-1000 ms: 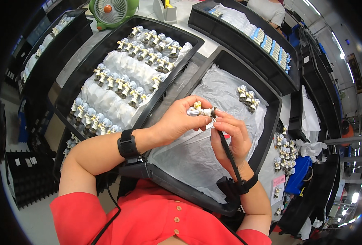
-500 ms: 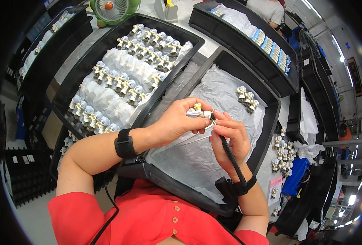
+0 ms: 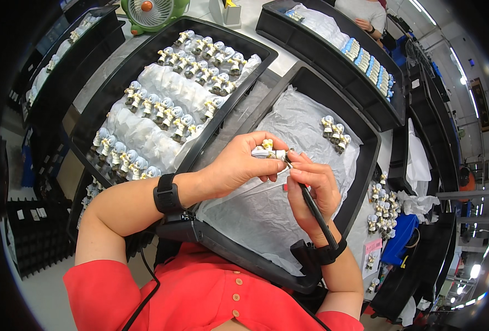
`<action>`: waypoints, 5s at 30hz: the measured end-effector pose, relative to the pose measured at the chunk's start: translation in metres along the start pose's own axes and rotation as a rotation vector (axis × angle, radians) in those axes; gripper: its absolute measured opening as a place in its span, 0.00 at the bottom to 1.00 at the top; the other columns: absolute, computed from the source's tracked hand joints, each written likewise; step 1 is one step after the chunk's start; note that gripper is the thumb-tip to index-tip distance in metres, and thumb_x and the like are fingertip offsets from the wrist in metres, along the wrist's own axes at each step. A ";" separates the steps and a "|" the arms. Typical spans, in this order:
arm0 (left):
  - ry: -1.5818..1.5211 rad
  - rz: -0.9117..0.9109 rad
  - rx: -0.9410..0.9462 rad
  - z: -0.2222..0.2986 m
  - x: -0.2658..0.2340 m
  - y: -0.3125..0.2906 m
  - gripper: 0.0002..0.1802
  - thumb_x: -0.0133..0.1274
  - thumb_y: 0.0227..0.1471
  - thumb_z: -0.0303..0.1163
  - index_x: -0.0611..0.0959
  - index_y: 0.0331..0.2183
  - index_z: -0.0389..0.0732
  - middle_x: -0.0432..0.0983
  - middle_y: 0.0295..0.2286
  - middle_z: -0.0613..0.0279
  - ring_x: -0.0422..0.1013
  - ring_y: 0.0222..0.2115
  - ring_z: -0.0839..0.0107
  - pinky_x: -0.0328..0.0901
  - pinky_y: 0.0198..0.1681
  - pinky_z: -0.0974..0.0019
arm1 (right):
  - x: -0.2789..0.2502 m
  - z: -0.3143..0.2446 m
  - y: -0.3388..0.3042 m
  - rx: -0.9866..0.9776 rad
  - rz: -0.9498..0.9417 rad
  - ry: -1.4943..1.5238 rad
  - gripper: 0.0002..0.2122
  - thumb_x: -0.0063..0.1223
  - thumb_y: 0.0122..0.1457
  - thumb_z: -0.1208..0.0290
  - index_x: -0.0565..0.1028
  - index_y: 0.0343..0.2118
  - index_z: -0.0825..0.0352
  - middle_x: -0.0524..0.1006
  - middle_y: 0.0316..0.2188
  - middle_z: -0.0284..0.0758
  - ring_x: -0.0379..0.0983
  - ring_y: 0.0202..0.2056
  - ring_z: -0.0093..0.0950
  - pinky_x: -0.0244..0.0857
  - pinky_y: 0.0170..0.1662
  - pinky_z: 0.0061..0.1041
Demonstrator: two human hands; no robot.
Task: The person assembles small white figurines by hand, attaching small parts to the base of each figure. They handle the figures one at a time, using a red-handled tool to adjust or secure components, then place the finished figures into a black tray lined with white paper.
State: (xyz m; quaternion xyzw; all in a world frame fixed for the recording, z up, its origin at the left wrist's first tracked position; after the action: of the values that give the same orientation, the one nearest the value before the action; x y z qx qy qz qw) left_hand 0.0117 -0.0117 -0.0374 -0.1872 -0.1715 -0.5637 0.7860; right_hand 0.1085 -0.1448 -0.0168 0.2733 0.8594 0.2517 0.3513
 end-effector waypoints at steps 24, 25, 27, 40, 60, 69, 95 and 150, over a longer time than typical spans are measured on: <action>-0.096 -0.017 -0.052 -0.002 0.000 0.001 0.17 0.57 0.47 0.29 0.74 0.39 0.35 0.73 0.28 0.64 0.70 0.25 0.79 0.64 0.27 0.77 | -0.001 0.002 -0.001 0.093 0.010 0.140 0.10 0.51 0.49 0.88 0.70 0.33 0.67 0.72 0.34 0.38 0.72 0.44 0.37 0.62 0.52 0.39; -0.097 -0.018 -0.052 -0.002 0.000 0.001 0.17 0.57 0.47 0.29 0.74 0.39 0.35 0.73 0.28 0.64 0.70 0.25 0.79 0.64 0.27 0.77 | -0.001 0.002 -0.001 0.102 0.010 0.149 0.10 0.51 0.49 0.88 0.70 0.33 0.67 0.72 0.34 0.38 0.72 0.44 0.37 0.62 0.52 0.39; -0.096 -0.015 -0.051 -0.002 0.000 0.001 0.17 0.57 0.47 0.29 0.74 0.39 0.36 0.73 0.28 0.64 0.70 0.25 0.79 0.64 0.27 0.77 | -0.001 0.002 -0.001 0.105 0.005 0.154 0.10 0.51 0.49 0.88 0.70 0.33 0.67 0.72 0.35 0.38 0.72 0.44 0.37 0.61 0.53 0.40; -0.109 -0.018 -0.048 -0.001 0.000 0.001 0.17 0.57 0.47 0.29 0.74 0.40 0.36 0.73 0.27 0.65 0.70 0.25 0.79 0.64 0.27 0.77 | -0.002 0.002 -0.001 0.126 -0.001 0.164 0.10 0.50 0.49 0.88 0.70 0.33 0.67 0.71 0.35 0.38 0.71 0.45 0.37 0.60 0.54 0.40; -0.135 -0.022 -0.063 -0.001 0.000 0.001 0.17 0.57 0.47 0.29 0.74 0.40 0.36 0.73 0.28 0.64 0.70 0.25 0.79 0.64 0.27 0.77 | -0.003 0.003 -0.002 0.159 0.031 0.215 0.11 0.49 0.48 0.89 0.71 0.33 0.68 0.71 0.34 0.39 0.71 0.44 0.36 0.61 0.53 0.39; -0.119 -0.020 -0.078 -0.001 0.000 0.001 0.16 0.56 0.48 0.29 0.74 0.40 0.36 0.73 0.28 0.64 0.70 0.25 0.79 0.64 0.27 0.77 | -0.002 0.004 -0.002 0.166 0.035 0.245 0.11 0.49 0.48 0.89 0.71 0.33 0.68 0.71 0.35 0.38 0.71 0.45 0.36 0.60 0.53 0.38; -0.144 -0.034 -0.086 -0.001 0.000 0.001 0.16 0.56 0.48 0.29 0.74 0.40 0.38 0.74 0.27 0.65 0.70 0.25 0.80 0.64 0.28 0.77 | -0.003 0.005 -0.001 0.154 0.029 0.249 0.11 0.49 0.49 0.89 0.70 0.33 0.67 0.71 0.36 0.39 0.70 0.46 0.37 0.61 0.53 0.37; -0.199 -0.049 -0.060 -0.003 0.000 0.001 0.15 0.54 0.50 0.29 0.73 0.41 0.37 0.72 0.28 0.65 0.70 0.26 0.80 0.67 0.30 0.77 | 0.001 0.002 -0.001 -0.018 0.049 0.029 0.11 0.55 0.46 0.88 0.72 0.31 0.66 0.74 0.34 0.38 0.73 0.43 0.36 0.65 0.50 0.36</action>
State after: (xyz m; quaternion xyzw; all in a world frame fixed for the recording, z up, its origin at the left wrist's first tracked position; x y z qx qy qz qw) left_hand 0.0129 -0.0128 -0.0404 -0.2612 -0.2363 -0.5664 0.7451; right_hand 0.1092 -0.1438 -0.0193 0.2876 0.8551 0.2720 0.3349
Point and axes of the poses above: each hand's wrist, its own y-axis towards the middle knuckle, its own x-axis out of the palm, z = x × y, the point moved 2 cm from there along y, towards the middle knuckle
